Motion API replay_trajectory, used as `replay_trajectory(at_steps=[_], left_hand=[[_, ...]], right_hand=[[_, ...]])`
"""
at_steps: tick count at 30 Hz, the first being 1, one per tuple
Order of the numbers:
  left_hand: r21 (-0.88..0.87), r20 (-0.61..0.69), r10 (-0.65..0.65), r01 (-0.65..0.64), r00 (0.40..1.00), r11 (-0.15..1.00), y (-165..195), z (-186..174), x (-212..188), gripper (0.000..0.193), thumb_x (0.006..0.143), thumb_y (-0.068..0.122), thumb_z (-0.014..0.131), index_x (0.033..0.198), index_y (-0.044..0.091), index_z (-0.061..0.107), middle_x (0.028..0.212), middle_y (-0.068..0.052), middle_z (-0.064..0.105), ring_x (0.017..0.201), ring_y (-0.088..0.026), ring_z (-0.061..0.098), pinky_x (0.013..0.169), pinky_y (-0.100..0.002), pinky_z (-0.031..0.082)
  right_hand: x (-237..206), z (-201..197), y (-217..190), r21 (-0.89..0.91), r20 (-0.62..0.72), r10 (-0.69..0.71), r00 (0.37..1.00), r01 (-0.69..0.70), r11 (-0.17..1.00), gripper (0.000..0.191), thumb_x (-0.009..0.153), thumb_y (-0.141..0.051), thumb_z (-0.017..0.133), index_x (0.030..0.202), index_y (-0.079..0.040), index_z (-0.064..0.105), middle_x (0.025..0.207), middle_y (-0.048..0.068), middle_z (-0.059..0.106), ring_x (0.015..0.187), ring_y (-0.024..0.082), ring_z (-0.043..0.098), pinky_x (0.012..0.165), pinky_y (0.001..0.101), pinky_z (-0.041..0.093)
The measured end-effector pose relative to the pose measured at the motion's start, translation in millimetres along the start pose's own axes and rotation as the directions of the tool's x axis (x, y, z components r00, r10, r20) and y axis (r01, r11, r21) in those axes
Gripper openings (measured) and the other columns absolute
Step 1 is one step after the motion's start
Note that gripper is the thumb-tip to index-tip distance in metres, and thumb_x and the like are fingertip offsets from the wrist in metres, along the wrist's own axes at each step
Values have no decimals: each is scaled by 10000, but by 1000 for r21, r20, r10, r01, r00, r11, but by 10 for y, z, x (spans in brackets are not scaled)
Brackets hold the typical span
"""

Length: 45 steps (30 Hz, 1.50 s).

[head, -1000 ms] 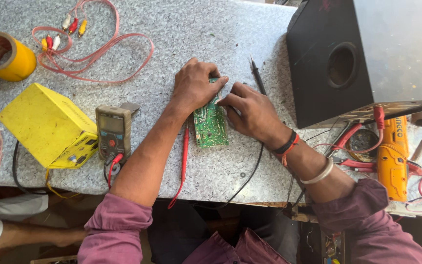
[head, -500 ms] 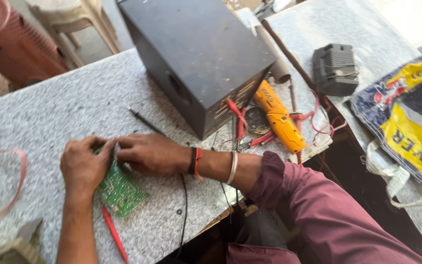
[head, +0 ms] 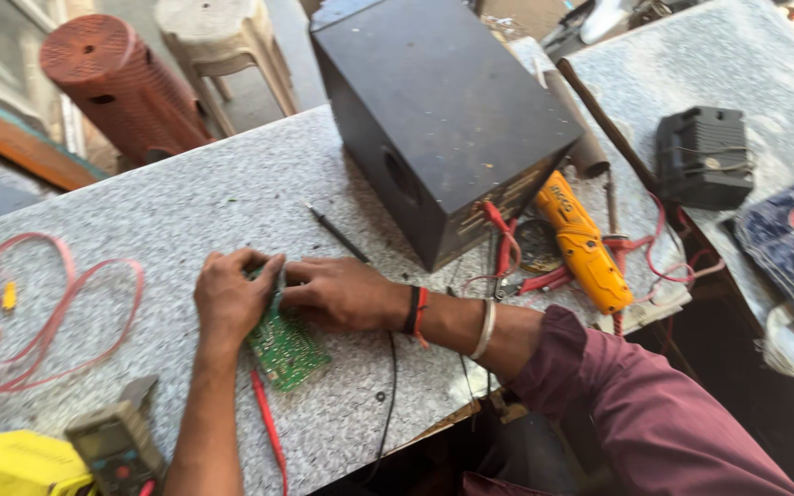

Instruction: The person uses a pen-like tool to probe and scrape various points on a green circuit board. They flip the board over to work on the component side and then return to the solder side, continuing to probe and scrape different areas.

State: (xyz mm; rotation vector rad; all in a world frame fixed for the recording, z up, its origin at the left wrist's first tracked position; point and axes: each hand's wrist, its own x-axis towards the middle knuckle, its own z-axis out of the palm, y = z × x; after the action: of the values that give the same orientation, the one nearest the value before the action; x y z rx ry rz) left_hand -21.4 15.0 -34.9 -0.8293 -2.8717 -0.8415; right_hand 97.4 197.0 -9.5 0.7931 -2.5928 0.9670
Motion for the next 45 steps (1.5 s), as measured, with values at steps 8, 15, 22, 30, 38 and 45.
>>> replay_trajectory(at_steps=[8,15,22,30,38,45], left_hand=[[-19,13,-25,25,1000,1000,195,-101,-8,347,862,454,775,869,107,801,816,-77,751,904,-284,655,792,-442,528],[-83,-48,77,-80,996,993,205,-40,8,365,861,449,776,848,84,782,813,-115,721,857,-312,654,785,-459,522],[-172,-223,80,-120,972,978,280,107,80,375,843,487,721,833,112,730,881,-118,731,936,-341,676,853,-482,533],[-170,-95,-27,10,995,985,358,28,143,449,793,622,661,896,204,786,1003,-54,773,1077,-272,684,944,-430,536],[-159,-63,8,-18,998,987,185,104,83,490,797,653,635,875,194,787,921,-26,782,1009,-234,718,891,-425,561],[-163,-99,105,-121,989,979,-67,94,-106,518,800,666,647,853,168,778,894,-37,766,950,-232,726,865,-418,563]], right_hand=[[29,47,47,-58,-42,-25,999,22,998,362,826,-50,716,1169,-158,753,1106,86,653,1021,256,668,850,409,568],[-27,-132,56,271,17,80,997,-82,959,409,819,60,631,1174,-97,758,1008,90,668,759,189,653,645,320,517],[-54,-308,85,176,112,103,988,-122,977,257,922,-22,649,1145,-86,760,963,92,657,757,191,622,658,327,486],[-40,-291,281,-20,68,185,980,-184,983,277,933,-54,706,1194,-102,786,1003,65,721,726,152,640,657,285,494],[-57,-285,709,34,61,200,978,-203,979,208,989,-98,720,1189,-125,769,1025,34,728,806,84,653,689,236,509],[-32,-262,761,56,57,194,979,-197,979,205,980,-85,718,1177,-98,773,1018,55,729,820,90,663,727,245,531]])
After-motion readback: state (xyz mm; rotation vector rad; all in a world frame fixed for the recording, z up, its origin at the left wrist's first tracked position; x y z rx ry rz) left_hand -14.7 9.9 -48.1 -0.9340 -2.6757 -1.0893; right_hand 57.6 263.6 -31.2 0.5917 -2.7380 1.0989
